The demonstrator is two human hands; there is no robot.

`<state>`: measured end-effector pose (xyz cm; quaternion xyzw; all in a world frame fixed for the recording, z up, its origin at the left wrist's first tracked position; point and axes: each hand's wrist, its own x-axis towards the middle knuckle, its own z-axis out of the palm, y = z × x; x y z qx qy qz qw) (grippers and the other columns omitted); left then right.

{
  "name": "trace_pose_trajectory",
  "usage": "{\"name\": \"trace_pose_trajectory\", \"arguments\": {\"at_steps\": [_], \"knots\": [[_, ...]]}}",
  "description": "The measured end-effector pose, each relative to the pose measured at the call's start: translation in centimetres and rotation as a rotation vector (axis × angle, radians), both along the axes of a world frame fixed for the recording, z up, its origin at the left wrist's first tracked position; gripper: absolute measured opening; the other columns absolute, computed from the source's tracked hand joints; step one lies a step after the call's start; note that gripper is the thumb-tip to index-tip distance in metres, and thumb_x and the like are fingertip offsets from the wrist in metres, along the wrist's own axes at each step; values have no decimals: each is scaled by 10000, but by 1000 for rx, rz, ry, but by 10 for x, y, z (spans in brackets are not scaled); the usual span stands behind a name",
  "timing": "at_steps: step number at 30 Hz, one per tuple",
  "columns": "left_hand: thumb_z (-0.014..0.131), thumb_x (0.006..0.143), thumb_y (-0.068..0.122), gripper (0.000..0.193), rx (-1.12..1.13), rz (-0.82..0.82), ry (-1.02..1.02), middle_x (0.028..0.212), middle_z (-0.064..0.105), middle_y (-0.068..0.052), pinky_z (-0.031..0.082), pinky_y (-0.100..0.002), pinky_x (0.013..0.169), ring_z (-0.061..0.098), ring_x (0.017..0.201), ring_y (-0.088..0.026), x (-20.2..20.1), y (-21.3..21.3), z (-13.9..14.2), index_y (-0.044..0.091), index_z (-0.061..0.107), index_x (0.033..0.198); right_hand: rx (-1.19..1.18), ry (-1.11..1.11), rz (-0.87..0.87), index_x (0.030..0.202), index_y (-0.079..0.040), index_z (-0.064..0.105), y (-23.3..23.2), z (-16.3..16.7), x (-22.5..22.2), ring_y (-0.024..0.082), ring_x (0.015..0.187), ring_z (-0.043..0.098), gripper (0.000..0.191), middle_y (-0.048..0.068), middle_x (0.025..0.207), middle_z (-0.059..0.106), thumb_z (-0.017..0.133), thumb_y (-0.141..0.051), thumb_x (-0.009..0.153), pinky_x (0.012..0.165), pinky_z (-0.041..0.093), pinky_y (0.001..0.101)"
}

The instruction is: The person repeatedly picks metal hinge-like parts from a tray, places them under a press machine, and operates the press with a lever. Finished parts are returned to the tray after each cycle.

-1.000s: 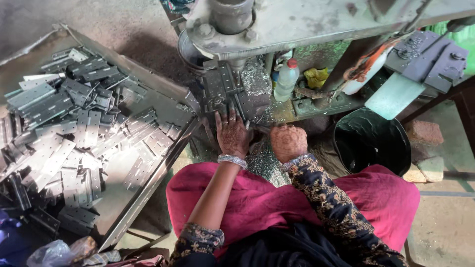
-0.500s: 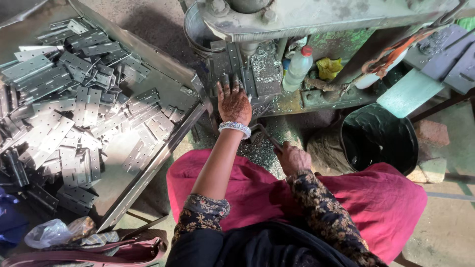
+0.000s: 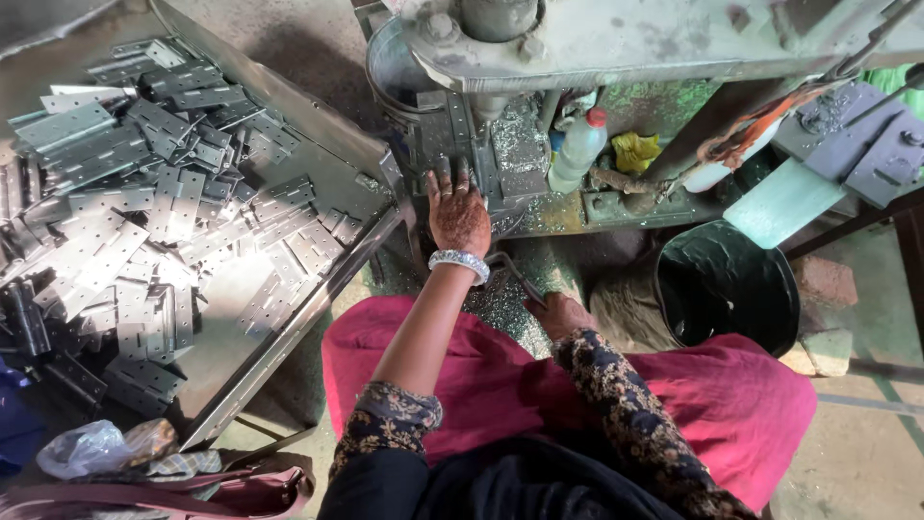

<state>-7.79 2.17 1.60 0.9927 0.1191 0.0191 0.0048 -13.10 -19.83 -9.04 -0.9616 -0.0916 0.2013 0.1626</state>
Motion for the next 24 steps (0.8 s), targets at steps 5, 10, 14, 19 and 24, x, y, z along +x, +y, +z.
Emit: {"name": "trace_pose_trajectory", "arguments": {"at_steps": [5,10,14,19,24], "knots": [[438,1012,292,463,53,25,-151,1636,351,-79,29,-530,1249,225,1527,-353,22,4,4,94,590,1402,-90,-21,46,1008,-76,685,6,15,27,334,803,768,650,177,901,749,488,-692,950,711,613,485],[422,1016,315,500,64,-5,-227,1616,401,-90,22,-544,1239,243,1520,-358,22,9,-6,58,581,1414,33,-54,1,1017,-83,703,6,12,0,365,814,732,641,207,911,726,530,-693,927,730,585,510],[404,1038,268,461,90,3,-105,1631,394,-62,-2,-545,1274,243,1542,-335,31,17,-5,76,588,1415,-207,116,96,1023,-74,666,13,21,19,307,775,795,652,154,872,775,395,-666,1005,679,666,478],[402,1048,269,458,78,36,-72,1626,401,-77,-10,-553,1275,269,1536,-326,47,17,0,70,606,1407,-91,-14,50,1037,-85,675,10,22,20,336,811,756,652,164,902,749,466,-698,959,713,614,500],[403,1039,266,460,94,3,-116,1622,391,-64,-5,-551,1262,265,1541,-331,42,21,6,97,594,1422,-73,-15,-13,1066,-104,679,10,11,5,360,838,731,650,169,935,724,522,-717,918,731,582,513]]}}
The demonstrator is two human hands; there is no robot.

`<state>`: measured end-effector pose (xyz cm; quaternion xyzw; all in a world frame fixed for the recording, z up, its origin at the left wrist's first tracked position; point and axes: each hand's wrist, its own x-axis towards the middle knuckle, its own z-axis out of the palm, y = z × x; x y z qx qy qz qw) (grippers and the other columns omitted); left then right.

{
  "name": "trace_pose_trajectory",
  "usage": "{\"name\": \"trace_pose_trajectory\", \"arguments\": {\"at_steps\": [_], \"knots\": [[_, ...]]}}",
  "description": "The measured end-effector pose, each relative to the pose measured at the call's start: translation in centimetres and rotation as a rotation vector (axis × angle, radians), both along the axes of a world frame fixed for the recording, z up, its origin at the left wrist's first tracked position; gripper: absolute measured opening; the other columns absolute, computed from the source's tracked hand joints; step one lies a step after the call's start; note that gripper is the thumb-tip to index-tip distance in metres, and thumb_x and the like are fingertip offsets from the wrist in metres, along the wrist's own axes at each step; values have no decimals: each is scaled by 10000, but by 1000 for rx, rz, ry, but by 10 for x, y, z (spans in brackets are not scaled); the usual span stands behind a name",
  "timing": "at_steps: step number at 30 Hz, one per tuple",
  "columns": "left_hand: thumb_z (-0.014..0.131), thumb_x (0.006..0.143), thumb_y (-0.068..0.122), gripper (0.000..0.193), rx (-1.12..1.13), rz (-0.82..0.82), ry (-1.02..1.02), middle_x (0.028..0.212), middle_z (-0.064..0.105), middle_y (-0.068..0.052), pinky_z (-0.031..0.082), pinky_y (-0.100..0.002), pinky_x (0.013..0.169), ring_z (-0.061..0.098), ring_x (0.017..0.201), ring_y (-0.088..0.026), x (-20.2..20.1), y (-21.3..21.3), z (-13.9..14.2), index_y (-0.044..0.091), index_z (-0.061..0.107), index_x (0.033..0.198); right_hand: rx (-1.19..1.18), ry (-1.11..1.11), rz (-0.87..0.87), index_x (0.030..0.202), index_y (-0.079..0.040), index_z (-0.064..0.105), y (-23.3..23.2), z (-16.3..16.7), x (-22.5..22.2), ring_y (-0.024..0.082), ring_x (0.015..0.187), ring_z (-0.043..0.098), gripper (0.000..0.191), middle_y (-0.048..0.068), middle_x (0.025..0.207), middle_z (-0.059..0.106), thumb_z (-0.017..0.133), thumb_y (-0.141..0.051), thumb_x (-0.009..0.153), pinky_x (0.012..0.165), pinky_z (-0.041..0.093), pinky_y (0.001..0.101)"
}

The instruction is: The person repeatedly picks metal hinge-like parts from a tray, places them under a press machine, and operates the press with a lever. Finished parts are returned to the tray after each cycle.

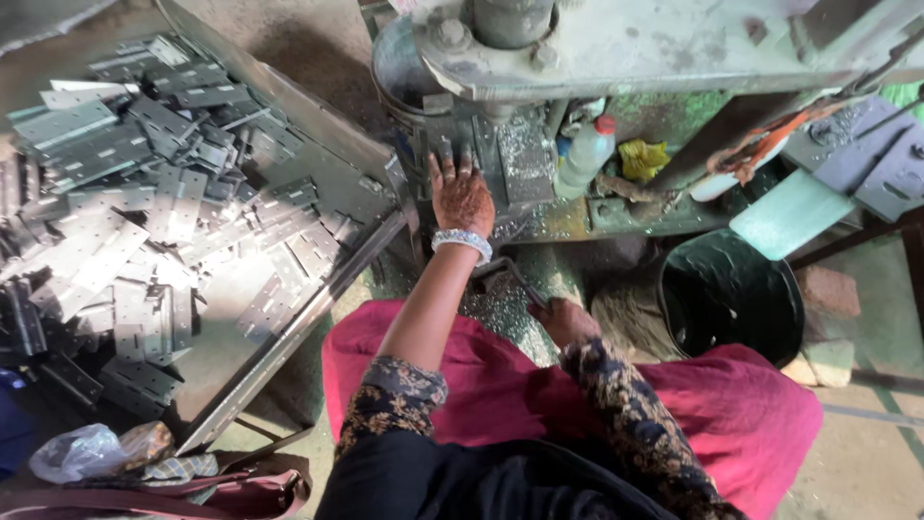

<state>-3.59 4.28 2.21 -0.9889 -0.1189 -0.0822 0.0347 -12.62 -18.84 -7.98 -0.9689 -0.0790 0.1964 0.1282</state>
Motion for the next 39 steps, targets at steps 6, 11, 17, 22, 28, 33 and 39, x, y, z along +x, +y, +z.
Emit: {"name": "trace_pose_trajectory", "arguments": {"at_steps": [6,11,17,22,28,33,39], "knots": [[410,1003,310,508,-37,54,158,1626,355,-48,-46,-567,1231,228,1526,-325,25,-1,9,114,535,1454,-23,80,82,999,-78,749,2,-4,39,295,793,769,675,146,872,769,500,-704,971,733,612,459],[386,1059,281,473,-25,72,67,1631,376,-39,-56,-567,1258,210,1559,-305,40,2,-4,108,539,1471,7,150,-33,1101,-107,662,-1,-19,8,302,778,772,627,153,891,748,464,-691,987,704,624,467],[425,1026,345,484,-34,-10,-42,1647,354,-50,-41,-535,1248,217,1546,-328,-6,-5,-6,112,551,1431,-21,-131,74,1134,-127,628,4,48,-1,370,954,723,534,168,1000,736,530,-625,969,824,564,512],[624,987,99,276,179,-307,-349,1545,559,-39,316,-497,1284,492,1504,-174,-105,-16,-13,161,650,1254,18,-172,99,1247,-141,577,14,117,-3,355,996,739,492,174,1020,757,560,-542,963,883,569,489],[613,894,2,507,-199,-310,-552,1254,666,-129,546,-418,927,688,1066,-284,-70,-26,12,119,659,1385,-12,-181,99,1242,-122,583,18,125,-1,366,1026,724,509,184,1052,746,580,-550,966,887,565,489],[583,986,185,357,-371,91,-276,1304,664,-149,532,-476,940,661,1106,-305,-11,-60,13,38,680,1296,-14,-199,107,1231,-137,594,16,112,2,361,1027,722,497,177,1056,748,576,-556,964,884,563,490],[513,989,379,429,-216,-96,-289,1543,506,-117,220,-601,1126,344,1446,-360,-67,-27,-12,49,712,1179,-122,-261,266,1208,-110,604,20,93,12,327,1052,713,550,139,1085,742,571,-591,944,911,554,470]]}}
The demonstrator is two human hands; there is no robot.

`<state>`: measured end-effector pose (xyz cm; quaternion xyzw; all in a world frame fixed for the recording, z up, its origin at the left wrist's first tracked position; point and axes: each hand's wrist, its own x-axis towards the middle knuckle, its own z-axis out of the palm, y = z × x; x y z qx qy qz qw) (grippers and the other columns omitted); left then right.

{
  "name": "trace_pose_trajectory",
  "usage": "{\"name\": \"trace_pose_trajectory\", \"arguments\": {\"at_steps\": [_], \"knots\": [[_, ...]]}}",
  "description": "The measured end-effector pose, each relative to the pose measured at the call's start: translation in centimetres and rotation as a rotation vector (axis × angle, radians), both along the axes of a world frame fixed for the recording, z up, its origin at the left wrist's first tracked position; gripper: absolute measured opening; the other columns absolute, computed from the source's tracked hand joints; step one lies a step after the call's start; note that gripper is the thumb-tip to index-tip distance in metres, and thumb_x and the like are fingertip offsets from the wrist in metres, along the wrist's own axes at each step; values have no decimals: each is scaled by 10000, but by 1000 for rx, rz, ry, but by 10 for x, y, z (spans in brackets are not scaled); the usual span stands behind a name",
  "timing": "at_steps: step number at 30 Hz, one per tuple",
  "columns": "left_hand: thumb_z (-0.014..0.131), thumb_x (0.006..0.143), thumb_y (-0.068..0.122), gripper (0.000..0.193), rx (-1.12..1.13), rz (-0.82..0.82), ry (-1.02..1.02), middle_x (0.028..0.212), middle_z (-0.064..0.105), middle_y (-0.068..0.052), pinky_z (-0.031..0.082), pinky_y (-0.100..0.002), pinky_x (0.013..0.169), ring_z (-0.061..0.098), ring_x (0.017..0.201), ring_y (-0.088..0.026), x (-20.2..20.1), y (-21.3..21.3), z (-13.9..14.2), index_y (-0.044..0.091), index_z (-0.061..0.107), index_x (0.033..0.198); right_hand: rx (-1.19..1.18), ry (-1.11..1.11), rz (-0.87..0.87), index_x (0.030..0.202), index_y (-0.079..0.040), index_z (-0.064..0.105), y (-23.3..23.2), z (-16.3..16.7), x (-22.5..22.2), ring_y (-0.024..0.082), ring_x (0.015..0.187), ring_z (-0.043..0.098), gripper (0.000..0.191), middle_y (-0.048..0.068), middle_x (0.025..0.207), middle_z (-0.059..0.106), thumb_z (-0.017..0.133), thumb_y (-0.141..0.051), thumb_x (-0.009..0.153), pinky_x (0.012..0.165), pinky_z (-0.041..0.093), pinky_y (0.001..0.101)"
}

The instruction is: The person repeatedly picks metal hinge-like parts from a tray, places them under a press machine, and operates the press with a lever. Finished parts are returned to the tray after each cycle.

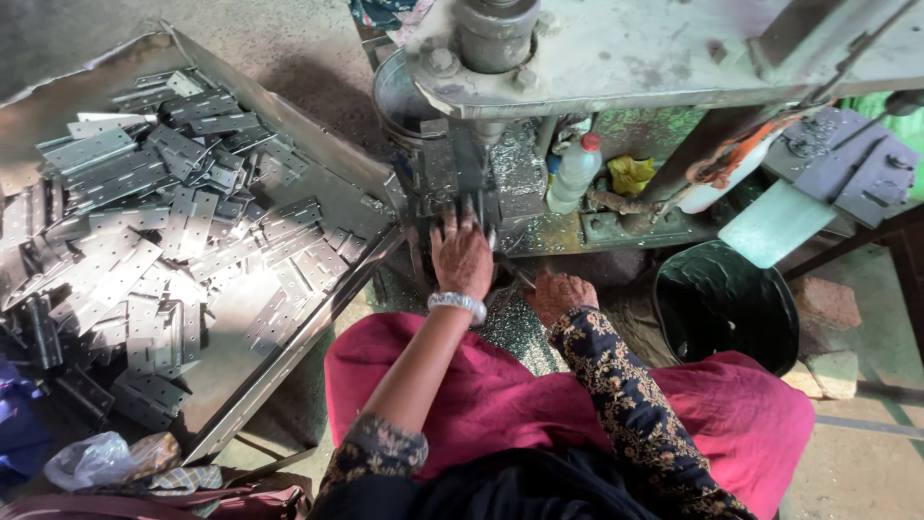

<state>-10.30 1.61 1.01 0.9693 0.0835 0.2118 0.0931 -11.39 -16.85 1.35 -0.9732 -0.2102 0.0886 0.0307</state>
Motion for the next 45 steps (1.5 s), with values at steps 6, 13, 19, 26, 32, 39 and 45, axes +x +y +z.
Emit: {"name": "trace_pose_trajectory", "arguments": {"at_steps": [6,13,19,26,32,39,45], "knots": [[468,1026,336,513,289,105,249,1525,488,-149,17,-602,1264,338,1495,-323,26,-8,24,58,611,1433,-61,74,-40,1153,-86,644,8,-30,37,326,1085,697,586,151,1091,726,535,-633,973,922,543,486],[422,1006,331,487,279,159,262,1569,441,-99,-17,-583,1218,289,1514,-311,38,-1,21,92,578,1400,74,413,-281,1139,-110,664,-13,-85,-14,250,908,770,612,124,1006,755,462,-663,971,829,621,439],[435,1057,393,477,187,102,197,1588,454,-76,-2,-592,1251,322,1511,-317,37,12,0,97,624,1379,-12,276,-188,1110,-101,629,-4,-65,4,260,863,748,660,144,966,738,434,-720,990,771,602,447],[440,1034,345,456,190,110,222,1610,415,-73,-7,-588,1240,307,1510,-325,51,12,-5,104,621,1377,175,215,-244,1058,-125,642,-16,-90,-22,326,846,737,567,145,939,749,511,-667,953,756,580,485],[417,1009,303,483,253,119,223,1641,337,-64,-42,-608,1226,193,1537,-337,62,18,5,123,540,1441,15,239,-192,1121,-91,635,-11,-77,12,304,850,779,569,139,984,747,509,-626,976,749,624,468],[371,1047,310,496,237,141,229,1629,344,-96,-55,-597,1217,188,1539,-353,66,12,10,105,523,1473,208,325,-284,1141,-90,677,-14,-74,-14,330,900,761,580,178,974,750,599,-625,930,801,595,496],[403,974,277,524,230,134,318,1629,334,-33,-69,-596,1216,230,1504,-306,69,15,19,133,515,1466,110,219,-197,1118,-121,700,-9,-75,15,374,925,737,548,164,972,740,596,-623,924,814,575,520]]}}
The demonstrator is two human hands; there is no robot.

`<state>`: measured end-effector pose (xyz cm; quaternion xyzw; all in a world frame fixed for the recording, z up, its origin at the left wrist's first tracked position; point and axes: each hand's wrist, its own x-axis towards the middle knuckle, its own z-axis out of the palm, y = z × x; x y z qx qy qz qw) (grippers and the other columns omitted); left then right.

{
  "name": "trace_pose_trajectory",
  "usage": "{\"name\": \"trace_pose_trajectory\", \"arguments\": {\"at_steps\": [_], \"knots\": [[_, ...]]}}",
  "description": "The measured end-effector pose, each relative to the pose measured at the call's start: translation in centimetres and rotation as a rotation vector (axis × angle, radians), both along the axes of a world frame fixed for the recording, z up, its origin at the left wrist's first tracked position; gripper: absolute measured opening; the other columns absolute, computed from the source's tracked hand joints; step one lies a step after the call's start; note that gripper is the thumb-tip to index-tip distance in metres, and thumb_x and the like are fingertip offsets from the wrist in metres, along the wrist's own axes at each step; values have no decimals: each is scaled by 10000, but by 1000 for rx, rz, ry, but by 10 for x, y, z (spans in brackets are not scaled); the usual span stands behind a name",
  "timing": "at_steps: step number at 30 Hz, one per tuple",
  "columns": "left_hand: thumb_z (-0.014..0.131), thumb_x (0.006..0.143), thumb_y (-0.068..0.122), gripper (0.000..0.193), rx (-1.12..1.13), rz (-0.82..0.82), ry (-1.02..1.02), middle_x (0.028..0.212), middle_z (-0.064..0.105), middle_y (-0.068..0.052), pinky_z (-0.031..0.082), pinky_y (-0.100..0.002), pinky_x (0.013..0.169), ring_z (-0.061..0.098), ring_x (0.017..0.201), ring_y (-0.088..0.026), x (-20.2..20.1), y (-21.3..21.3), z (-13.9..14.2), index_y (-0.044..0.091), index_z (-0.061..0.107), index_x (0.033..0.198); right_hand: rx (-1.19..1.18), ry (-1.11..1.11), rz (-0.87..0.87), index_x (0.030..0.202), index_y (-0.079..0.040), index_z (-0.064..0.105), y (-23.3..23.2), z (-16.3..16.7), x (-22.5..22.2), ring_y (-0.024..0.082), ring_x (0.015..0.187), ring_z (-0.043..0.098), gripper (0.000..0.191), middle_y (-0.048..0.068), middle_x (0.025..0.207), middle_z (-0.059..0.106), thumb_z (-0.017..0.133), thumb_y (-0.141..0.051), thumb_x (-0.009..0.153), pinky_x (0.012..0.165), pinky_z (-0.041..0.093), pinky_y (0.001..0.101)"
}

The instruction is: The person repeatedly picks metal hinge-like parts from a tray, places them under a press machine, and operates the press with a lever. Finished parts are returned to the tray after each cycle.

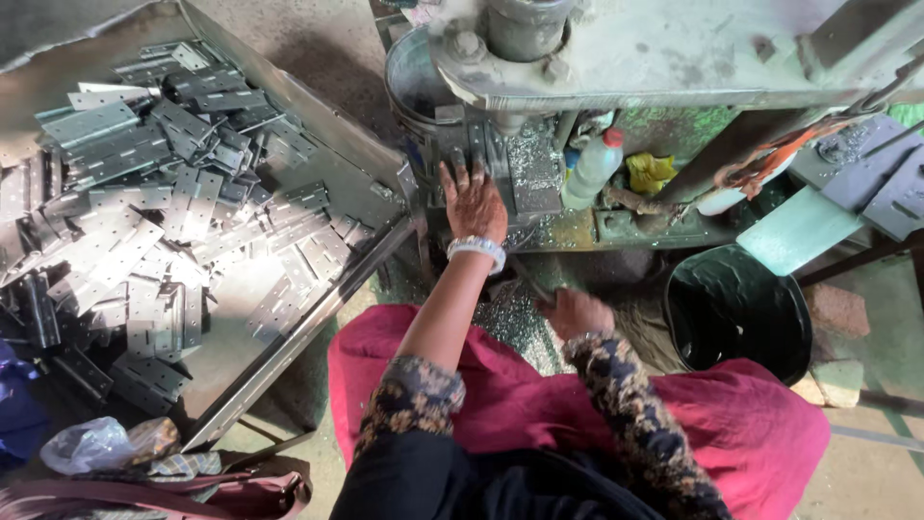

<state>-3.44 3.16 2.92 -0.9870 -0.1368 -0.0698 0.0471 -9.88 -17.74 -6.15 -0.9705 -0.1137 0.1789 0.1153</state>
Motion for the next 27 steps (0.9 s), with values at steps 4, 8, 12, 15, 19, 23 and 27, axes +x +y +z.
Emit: {"name": "trace_pose_trajectory", "arguments": {"at_steps": [4,8,12,15,19,23,27], "knots": [[381,1038,284,457,-52,31,134,1635,367,-65,-53,-606,1238,232,1545,-317,25,-4,8,127,574,1421,-50,112,-15,1088,-98,700,-2,-21,7,318,869,797,606,138,930,767,511,-662,976,757,641,466],[416,994,238,467,45,62,-118,1572,452,-77,9,-589,1237,292,1518,-317,23,-8,1,98,587,1406,-44,-64,-62,1123,-126,681,-10,-62,-18,359,891,755,573,154,944,753,548,-657,949,769,588,516],[487,995,232,404,-42,-11,-189,1494,549,-86,102,-581,1263,380,1492,-292,-19,4,-24,104,637,1348,7,-174,45,1097,-166,691,-12,-65,-21,415,878,724,554,177,948,737,573,-673,907,729,576,549],[561,921,179,416,-240,-118,-464,1409,622,-73,269,-545,1212,498,1396,-271,-87,38,-60,114,658,1320,-217,-275,45,1175,-159,663,-2,-31,-16,403,918,751,605,176,997,754,538,-706,949,785,601,522],[593,895,221,468,-11,278,-753,1139,605,-226,478,-518,891,581,1044,-405,-161,153,-90,30,588,1323,-40,-253,43,1274,-140,660,15,21,-9,415,1046,716,616,219,1099,750,538,-674,993,886,563,540],[565,930,443,745,-56,700,-150,1501,476,-232,248,-667,1168,372,1447,-458,-197,235,-83,-27,388,1479,12,-228,15,1308,-185,677,26,38,-9,414,1123,684,581,203,1163,742,567,-634,956,956,529,541],[588,834,707,1081,-228,720,-5,1608,291,-289,128,-681,1150,240,1490,-507,-179,219,-54,-28,206,1528,-3,-201,29,1354,-167,625,26,29,-11,413,1104,684,629,204,1175,728,578,-637,939,924,535,541]]}}
